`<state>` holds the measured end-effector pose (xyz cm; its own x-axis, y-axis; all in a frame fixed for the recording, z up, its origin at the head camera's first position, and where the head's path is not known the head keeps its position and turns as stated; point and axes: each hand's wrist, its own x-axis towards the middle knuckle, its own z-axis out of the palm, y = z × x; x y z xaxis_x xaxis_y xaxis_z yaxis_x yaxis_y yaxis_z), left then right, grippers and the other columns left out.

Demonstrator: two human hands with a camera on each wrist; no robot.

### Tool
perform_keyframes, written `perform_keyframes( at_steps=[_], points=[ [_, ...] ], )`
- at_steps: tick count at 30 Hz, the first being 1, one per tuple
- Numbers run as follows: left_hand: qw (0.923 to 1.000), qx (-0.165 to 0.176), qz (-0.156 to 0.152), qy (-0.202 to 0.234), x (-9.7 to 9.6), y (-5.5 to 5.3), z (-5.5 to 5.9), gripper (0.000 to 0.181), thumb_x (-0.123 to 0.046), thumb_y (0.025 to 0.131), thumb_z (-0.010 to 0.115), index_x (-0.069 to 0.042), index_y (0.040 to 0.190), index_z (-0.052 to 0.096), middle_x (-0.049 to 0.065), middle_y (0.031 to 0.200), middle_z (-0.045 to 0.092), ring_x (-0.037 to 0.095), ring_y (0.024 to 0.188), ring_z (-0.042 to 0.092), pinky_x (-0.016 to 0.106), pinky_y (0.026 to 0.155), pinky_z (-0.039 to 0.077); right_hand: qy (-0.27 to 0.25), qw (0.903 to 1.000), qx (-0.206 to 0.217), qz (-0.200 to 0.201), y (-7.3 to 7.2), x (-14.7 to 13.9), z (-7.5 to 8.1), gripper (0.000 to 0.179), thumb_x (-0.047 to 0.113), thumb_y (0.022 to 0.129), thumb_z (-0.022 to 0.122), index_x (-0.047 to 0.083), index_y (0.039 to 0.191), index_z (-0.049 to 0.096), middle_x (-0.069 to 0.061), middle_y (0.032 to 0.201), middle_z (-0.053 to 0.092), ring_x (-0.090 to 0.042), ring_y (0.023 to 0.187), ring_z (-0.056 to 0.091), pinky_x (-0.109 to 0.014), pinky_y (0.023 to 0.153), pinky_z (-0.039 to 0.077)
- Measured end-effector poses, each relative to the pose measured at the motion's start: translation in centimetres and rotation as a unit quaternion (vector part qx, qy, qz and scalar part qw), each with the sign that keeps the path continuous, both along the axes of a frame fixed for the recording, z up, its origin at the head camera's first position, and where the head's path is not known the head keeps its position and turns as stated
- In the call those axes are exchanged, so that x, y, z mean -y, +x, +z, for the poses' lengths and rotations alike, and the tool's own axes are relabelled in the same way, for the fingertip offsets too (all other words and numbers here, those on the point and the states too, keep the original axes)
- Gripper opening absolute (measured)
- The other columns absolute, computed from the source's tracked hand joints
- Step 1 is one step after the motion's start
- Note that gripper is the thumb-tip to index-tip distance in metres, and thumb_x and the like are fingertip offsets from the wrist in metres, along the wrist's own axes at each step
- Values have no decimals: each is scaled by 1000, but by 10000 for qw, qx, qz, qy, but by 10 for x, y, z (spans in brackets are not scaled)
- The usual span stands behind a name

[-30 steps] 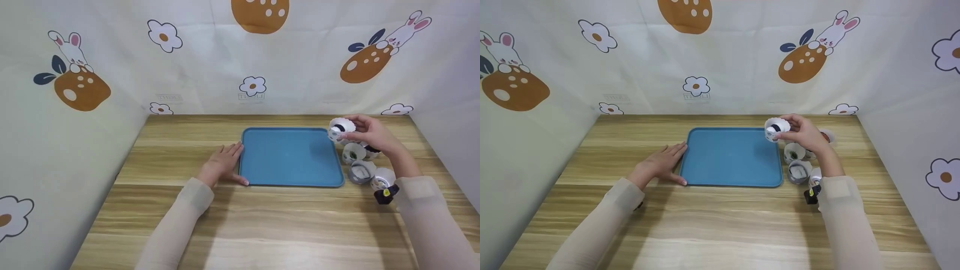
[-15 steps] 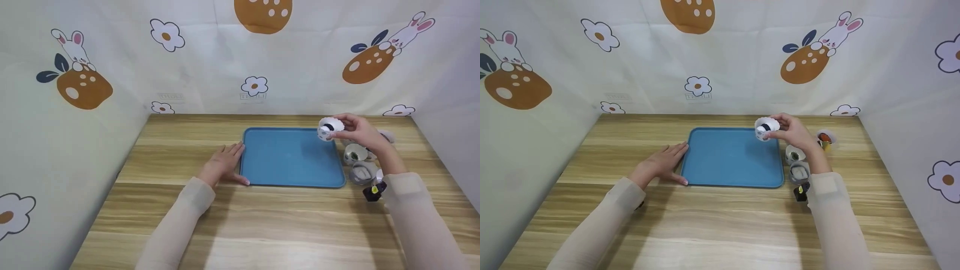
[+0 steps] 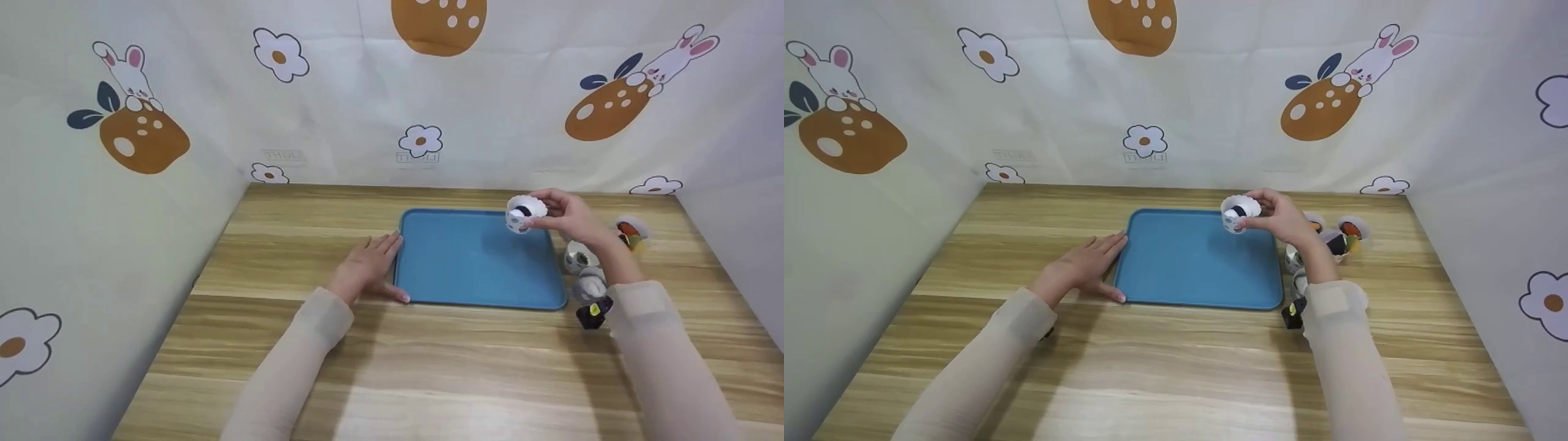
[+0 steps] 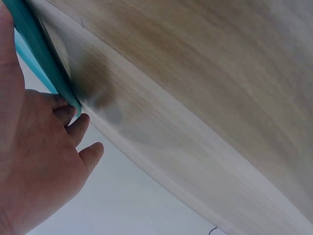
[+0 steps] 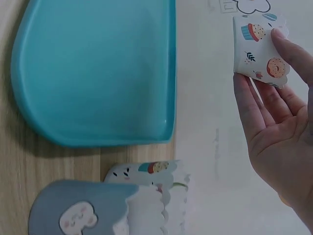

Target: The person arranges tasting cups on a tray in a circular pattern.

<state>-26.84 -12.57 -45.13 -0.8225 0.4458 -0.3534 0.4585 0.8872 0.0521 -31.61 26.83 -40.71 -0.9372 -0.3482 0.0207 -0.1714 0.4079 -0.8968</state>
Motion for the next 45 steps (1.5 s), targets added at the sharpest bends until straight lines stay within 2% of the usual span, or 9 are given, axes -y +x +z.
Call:
perform_keyframes(
  at_steps=[4,11,14,23,31,37,42,45],
  points=[
    [10000,23,14,-55,0,-1,-1,128,-82,74,62,-8,161,3,7,170,1,24,158,8,48,128,11,61,10000,-29,-10,-4,8,-5,54,14,88,76,-4,133,54,3,115,64,1,97,66,-14,82,54],
    [9999,29,50,-117,3,-1,-2,128,-81,74,63,-7,161,4,8,170,2,25,158,9,48,128,12,179,9998,-93,-63,-11,23,-13,54,12,89,75,-5,135,53,-20,128,60,4,96,62,-12,81,51],
    [9999,40,78,-59,5,0,-1,128,-80,74,64,-7,161,4,8,170,2,25,158,9,48,128,12,187,9998,-65,-84,-13,29,-15,55,12,89,75,-6,136,51,-24,132,57,2,99,60,-12,81,51],
    [10000,9,67,-12,4,-1,-2,129,-81,73,63,-8,161,3,7,170,1,25,158,8,47,128,12,96,9997,-111,-186,-22,46,-23,56,10,89,74,-6,138,50,-25,137,55,-7,109,58,-10,82,47],
    [10000,-1,42,-68,3,-1,-2,130,-82,73,63,-8,161,3,7,170,2,25,158,8,46,128,12,84,9994,-220,-264,-27,62,-31,55,11,89,75,-5,136,52,-25,137,57,-32,123,56,-11,86,44],
    [9998,-9,-19,-173,2,-2,-1,130,-83,73,61,-8,161,3,8,170,1,25,158,8,46,128,12,19,9991,-38,-412,-31,72,-37,59,11,88,75,-6,139,50,-26,138,56,-34,125,55,-12,85,43],
    [9998,-4,-22,-174,-1,-2,0,129,-83,73,61,-8,161,3,7,170,1,25,158,8,46,128,12,15,9985,81,-534,-27,77,-33,58,7,90,72,-9,139,47,-30,138,53,-39,127,54,-12,82,42],
    [9998,-2,-35,-192,-2,-3,-1,129,-83,73,61,-8,161,2,7,170,1,24,158,8,46,128,12,13,9979,72,-640,-32,77,-42,58,7,90,71,-10,140,46,-31,139,52,-41,127,53,-12,82,41]
  ],
)
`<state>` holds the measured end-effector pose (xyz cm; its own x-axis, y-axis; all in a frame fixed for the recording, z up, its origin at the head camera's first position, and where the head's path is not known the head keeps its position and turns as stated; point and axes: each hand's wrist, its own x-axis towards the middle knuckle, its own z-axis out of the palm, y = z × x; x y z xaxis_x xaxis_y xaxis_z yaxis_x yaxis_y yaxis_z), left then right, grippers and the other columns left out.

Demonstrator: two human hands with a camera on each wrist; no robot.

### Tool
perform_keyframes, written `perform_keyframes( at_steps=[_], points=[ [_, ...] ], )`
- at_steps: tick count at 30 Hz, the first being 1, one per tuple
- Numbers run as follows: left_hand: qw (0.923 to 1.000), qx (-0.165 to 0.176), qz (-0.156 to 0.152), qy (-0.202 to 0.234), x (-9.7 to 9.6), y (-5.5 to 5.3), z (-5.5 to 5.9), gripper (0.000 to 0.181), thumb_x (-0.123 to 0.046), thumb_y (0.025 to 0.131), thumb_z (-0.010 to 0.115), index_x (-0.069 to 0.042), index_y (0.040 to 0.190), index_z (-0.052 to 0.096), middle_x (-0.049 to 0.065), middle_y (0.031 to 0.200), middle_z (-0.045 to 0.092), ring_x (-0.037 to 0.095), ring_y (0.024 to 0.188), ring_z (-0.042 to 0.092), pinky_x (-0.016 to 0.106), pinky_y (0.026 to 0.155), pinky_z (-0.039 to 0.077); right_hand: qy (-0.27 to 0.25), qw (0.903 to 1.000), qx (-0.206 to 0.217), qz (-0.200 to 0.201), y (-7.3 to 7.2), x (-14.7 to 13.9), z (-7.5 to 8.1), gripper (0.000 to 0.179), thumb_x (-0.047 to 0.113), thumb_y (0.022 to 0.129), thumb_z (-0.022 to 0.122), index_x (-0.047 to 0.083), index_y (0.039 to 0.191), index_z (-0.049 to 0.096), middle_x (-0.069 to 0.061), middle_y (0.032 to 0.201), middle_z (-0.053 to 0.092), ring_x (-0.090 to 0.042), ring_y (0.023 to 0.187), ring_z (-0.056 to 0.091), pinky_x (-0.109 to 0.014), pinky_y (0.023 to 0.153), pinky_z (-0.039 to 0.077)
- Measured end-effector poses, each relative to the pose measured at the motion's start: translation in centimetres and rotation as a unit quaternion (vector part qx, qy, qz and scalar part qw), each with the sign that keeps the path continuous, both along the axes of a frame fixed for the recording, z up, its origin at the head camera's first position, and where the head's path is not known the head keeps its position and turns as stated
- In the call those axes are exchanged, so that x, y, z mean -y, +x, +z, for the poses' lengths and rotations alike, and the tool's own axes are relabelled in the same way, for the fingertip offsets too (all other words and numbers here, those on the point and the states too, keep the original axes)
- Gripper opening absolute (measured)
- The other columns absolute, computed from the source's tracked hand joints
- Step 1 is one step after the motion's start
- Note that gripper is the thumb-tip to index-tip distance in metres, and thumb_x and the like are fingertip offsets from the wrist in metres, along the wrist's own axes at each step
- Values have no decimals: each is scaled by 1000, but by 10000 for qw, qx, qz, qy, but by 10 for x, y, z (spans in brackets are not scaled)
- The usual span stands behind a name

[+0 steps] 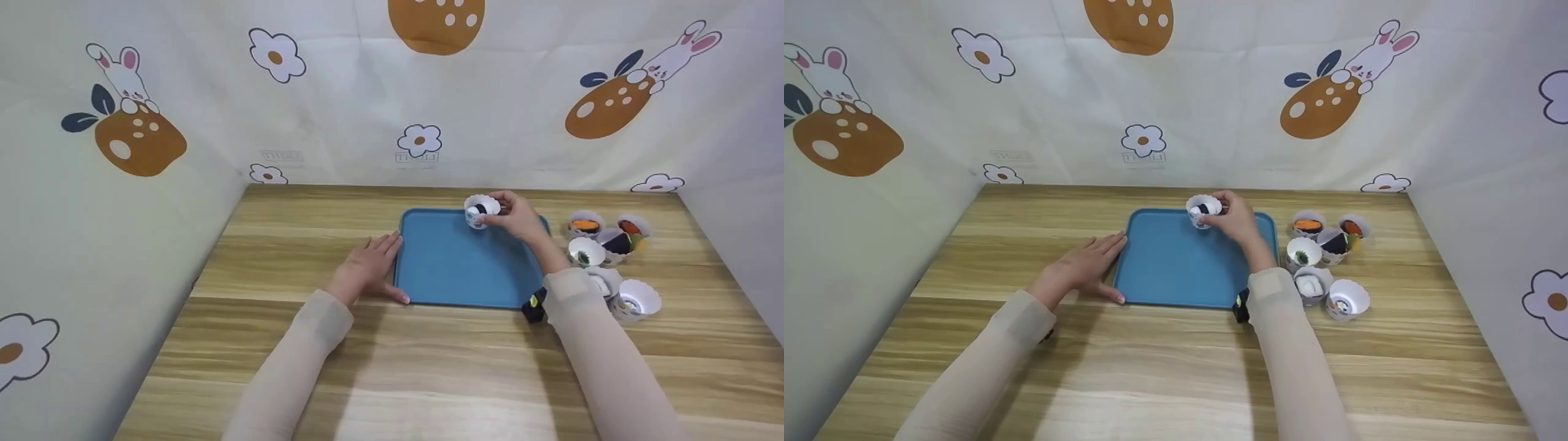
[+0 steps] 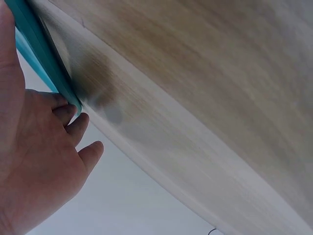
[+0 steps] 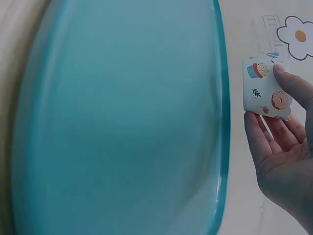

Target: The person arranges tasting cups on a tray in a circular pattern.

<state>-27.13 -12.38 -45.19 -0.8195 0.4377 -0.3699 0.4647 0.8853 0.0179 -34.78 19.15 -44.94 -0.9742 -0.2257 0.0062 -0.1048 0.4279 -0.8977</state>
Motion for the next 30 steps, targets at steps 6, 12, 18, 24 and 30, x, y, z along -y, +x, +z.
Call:
perform_keyframes(
  at_steps=[6,12,18,24,30],
  points=[
    [10000,27,37,35,-1,0,0,130,-83,73,62,-9,161,2,7,170,1,24,158,7,47,128,12,39,9997,4,-254,-5,2,-14,59,12,88,74,-7,138,49,-28,137,55,-39,126,55,-27,92,46],
    [9999,29,69,149,0,0,0,130,-81,73,64,-8,161,3,8,170,2,25,158,8,47,128,11,-89,9987,-297,-411,-3,7,-19,56,18,84,79,-5,129,55,-25,129,60,-30,116,60,-30,89,49],
    [9997,78,65,203,1,0,0,130,-81,73,64,-8,161,3,8,170,1,25,158,7,47,128,11,25,9986,-191,-502,-9,13,-26,56,9,86,75,-9,133,52,-28,136,58,-36,125,58,-23,91,47],
    [9997,63,30,223,1,0,-1,129,-80,74,65,-8,161,4,7,170,1,25,158,8,48,128,12,139,9978,-151,-624,-10,17,-28,56,8,87,75,-8,136,52,-27,139,57,-36,126,57,-30,97,47],
    [9995,108,96,283,1,1,1,130,-80,72,66,-8,161,3,7,170,1,25,158,7,48,128,11,135,9979,-103,-626,-9,17,-29,57,8,87,75,-8,137,51,-26,140,56,-36,127,56,-41,104,46]
  ],
)
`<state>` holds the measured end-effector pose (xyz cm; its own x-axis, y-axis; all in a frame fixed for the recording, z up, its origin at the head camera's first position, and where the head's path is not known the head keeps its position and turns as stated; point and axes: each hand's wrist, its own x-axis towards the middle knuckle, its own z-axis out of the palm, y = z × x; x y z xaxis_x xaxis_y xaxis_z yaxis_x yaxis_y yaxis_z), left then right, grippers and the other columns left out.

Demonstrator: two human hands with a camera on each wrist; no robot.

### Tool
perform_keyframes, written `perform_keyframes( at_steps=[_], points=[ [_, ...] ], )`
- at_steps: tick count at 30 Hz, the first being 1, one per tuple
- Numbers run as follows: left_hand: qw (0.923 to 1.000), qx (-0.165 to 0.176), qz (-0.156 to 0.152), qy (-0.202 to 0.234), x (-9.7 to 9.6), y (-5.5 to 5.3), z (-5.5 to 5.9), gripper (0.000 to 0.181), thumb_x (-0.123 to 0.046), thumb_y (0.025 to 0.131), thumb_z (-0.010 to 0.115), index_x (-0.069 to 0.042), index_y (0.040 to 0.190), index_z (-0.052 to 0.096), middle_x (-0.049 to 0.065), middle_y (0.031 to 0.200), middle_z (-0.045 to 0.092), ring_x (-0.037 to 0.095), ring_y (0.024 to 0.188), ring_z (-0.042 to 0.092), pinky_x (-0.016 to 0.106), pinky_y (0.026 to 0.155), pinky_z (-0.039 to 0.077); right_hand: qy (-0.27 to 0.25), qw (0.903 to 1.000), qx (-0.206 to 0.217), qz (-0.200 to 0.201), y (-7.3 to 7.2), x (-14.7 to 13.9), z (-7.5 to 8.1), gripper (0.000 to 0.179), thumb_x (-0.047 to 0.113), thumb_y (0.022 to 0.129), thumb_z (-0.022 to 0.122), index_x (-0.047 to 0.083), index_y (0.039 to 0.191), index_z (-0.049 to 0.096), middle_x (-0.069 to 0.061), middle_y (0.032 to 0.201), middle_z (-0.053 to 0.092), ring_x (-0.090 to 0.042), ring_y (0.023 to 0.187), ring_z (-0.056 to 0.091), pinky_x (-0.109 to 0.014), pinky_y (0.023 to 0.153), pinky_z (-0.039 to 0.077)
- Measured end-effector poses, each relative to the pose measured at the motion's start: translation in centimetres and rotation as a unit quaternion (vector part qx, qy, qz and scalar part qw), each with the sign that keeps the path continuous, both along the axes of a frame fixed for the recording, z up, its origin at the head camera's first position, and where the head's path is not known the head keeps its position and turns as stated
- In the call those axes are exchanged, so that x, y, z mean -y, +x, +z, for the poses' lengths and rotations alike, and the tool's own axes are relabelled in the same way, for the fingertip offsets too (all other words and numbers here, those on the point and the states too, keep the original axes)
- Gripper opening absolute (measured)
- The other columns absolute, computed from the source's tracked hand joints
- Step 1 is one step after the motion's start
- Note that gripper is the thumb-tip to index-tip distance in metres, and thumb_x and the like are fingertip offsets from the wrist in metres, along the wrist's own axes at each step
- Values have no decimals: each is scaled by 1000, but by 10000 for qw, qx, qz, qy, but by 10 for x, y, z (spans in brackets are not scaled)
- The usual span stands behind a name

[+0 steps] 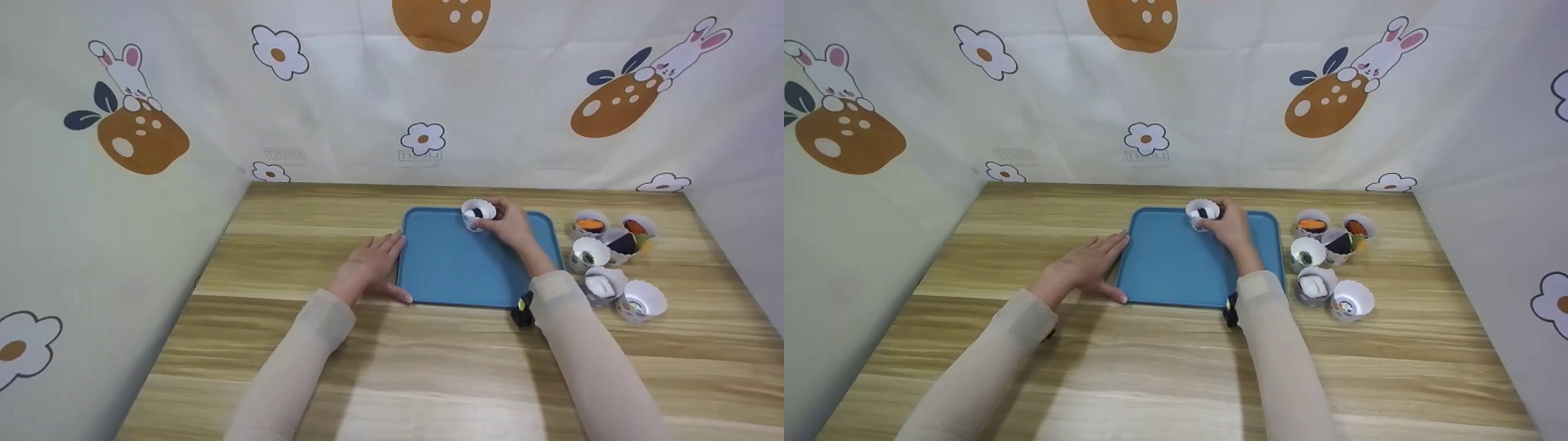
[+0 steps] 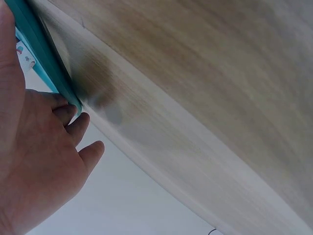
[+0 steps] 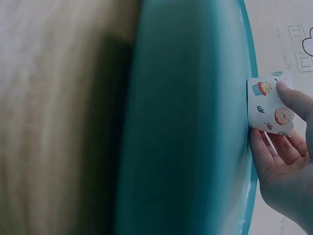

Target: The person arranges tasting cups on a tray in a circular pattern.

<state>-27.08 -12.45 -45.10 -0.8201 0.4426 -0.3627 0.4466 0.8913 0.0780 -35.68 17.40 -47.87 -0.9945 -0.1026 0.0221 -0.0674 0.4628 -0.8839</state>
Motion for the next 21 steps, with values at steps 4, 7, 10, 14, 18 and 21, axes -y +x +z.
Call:
perform_keyframes(
  at_steps=[4,7,10,14,18,21],
  points=[
    [10000,13,26,23,0,0,0,130,-79,72,66,-8,161,3,7,170,0,25,158,7,47,128,11,33,10000,-2,-19,1,0,-1,58,9,87,75,-8,137,50,-27,141,55,-37,128,55,-44,105,46],
    [10000,25,24,29,0,1,0,130,-80,72,65,-8,161,2,7,170,0,24,158,6,46,128,11,81,10000,-7,-27,1,0,-1,59,10,87,76,-8,138,50,-27,141,55,-37,129,55,-45,106,46],
    [10000,26,17,59,0,1,0,130,-80,73,66,-8,161,3,7,170,0,25,158,6,46,128,11,93,10000,5,-16,2,1,-1,60,10,87,75,-8,138,49,-27,142,54,-37,131,54,-46,107,45],
    [9999,40,40,116,0,1,0,130,-79,72,66,-8,161,3,8,170,0,25,158,7,46,128,10,74,10000,39,5,3,1,0,61,8,87,76,-8,138,48,-27,143,53,-37,132,53,-47,108,45],
    [9999,39,47,118,0,0,-1,130,-80,72,66,-9,161,3,7,170,0,25,158,7,47,128,10,49,10000,45,53,3,1,0,63,7,86,76,-9,139,47,-28,144,52,-38,133,52,-47,109,44],
    [10000,11,12,50,0,-1,-2,130,-80,72,66,-9,161,4,6,170,1,24,158,8,47,128,11,39,9999,70,92,2,1,0,65,8,85,77,-9,140,46,-27,144,52,-37,134,52,-46,109,44]
  ],
)
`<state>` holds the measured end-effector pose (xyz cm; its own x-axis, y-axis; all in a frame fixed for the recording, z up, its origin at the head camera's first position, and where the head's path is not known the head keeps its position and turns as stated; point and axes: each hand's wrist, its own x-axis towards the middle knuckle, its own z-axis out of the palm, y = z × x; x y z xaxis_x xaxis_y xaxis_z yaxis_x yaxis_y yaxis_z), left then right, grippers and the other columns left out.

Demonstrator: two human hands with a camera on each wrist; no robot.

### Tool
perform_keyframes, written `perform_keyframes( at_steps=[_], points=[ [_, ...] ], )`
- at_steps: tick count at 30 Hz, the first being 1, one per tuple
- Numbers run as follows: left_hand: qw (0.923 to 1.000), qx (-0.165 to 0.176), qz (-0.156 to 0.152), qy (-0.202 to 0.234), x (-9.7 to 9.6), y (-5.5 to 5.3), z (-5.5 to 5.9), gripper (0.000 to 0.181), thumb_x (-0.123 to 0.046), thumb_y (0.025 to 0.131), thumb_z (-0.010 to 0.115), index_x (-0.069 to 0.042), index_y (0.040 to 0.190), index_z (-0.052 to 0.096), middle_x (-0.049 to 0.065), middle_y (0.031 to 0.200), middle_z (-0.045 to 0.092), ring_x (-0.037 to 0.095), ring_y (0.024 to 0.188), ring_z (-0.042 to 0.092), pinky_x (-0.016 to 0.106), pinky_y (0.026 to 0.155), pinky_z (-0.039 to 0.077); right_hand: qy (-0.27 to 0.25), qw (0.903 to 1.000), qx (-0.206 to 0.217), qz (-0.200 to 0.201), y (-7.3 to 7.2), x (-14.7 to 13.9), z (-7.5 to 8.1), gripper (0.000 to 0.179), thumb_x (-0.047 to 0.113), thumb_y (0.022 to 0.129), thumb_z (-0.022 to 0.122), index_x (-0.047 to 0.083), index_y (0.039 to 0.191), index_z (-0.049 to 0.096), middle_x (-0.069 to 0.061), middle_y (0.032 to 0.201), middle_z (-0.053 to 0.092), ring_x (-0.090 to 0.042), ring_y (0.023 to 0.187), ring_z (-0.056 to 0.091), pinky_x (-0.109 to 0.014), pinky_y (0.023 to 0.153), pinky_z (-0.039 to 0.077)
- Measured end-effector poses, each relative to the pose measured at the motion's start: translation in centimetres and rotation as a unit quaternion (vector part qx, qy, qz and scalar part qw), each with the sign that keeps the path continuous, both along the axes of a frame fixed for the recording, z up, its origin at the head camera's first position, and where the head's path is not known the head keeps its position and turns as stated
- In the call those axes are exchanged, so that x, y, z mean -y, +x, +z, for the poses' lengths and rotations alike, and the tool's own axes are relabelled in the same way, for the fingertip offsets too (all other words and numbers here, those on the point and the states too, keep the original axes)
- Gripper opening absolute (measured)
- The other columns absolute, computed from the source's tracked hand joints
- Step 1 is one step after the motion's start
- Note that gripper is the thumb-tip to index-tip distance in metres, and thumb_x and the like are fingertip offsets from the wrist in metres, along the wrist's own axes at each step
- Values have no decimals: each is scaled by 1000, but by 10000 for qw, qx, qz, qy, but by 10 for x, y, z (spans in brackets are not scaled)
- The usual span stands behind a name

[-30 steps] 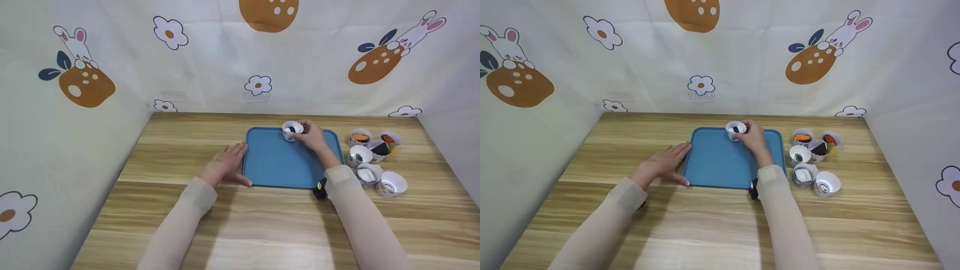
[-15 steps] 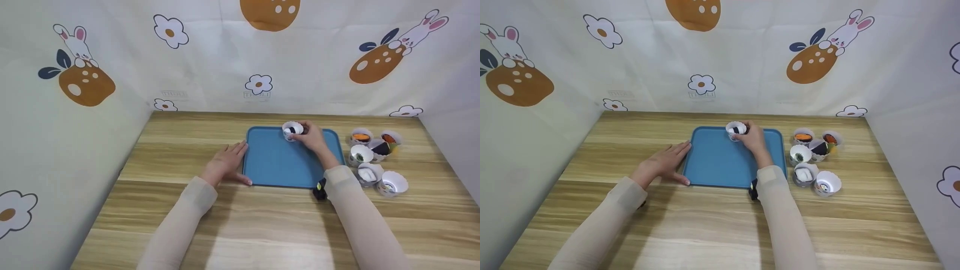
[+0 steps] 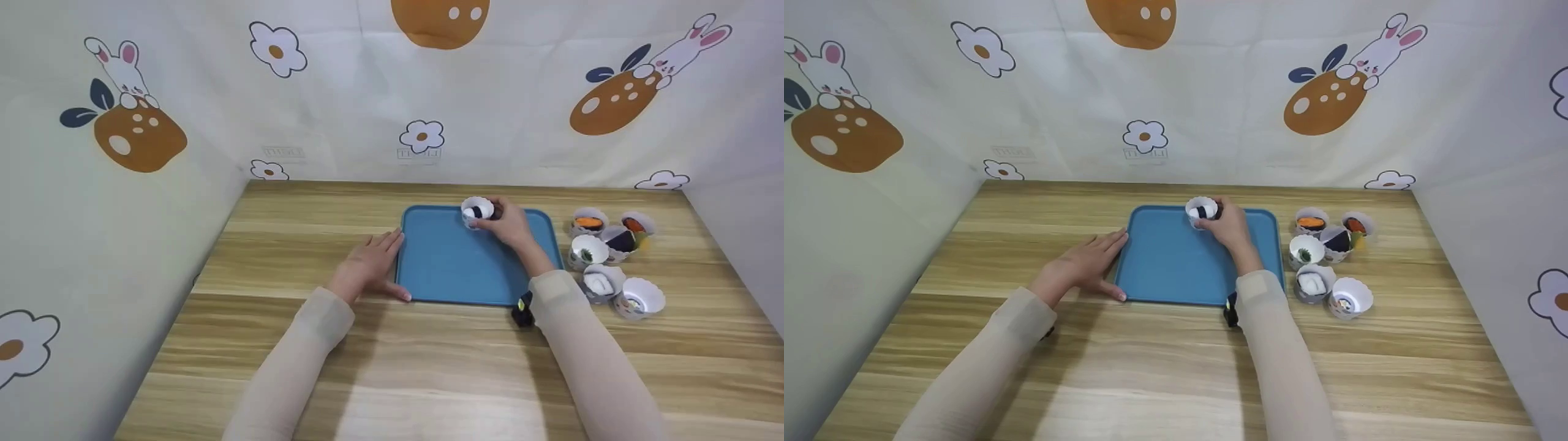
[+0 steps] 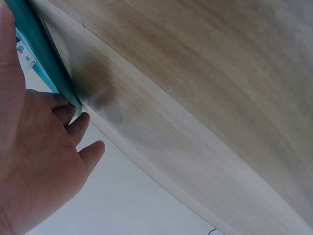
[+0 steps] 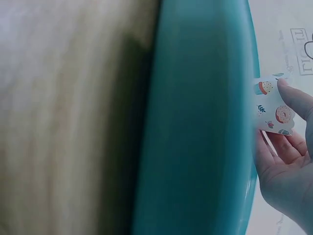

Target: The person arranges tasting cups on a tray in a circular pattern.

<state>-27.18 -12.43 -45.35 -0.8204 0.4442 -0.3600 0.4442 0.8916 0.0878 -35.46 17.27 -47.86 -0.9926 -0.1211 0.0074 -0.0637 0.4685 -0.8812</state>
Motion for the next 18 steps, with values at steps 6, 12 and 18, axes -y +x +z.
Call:
perform_keyframes(
  at_steps=[6,12,18],
  points=[
    [10000,3,-22,-81,0,-1,0,130,-81,72,65,-9,161,3,6,170,0,24,158,7,46,128,10,55,10000,7,33,1,-2,0,67,9,85,77,-9,141,44,-27,144,53,-37,133,53,-45,108,45],
    [10000,11,-47,-69,0,-1,-1,130,-81,73,64,-8,161,2,6,170,-1,23,158,6,46,128,10,72,10000,13,7,2,-4,0,68,11,86,77,-8,142,44,-27,144,52,-37,134,52,-47,110,44],
    [9999,8,-27,-119,0,0,1,131,-81,73,64,-8,161,2,7,170,-1,24,158,7,46,128,11,4,10000,-12,25,3,-6,1,67,11,87,76,-8,142,44,-27,143,53,-38,133,53,-48,109,46]
  ],
)
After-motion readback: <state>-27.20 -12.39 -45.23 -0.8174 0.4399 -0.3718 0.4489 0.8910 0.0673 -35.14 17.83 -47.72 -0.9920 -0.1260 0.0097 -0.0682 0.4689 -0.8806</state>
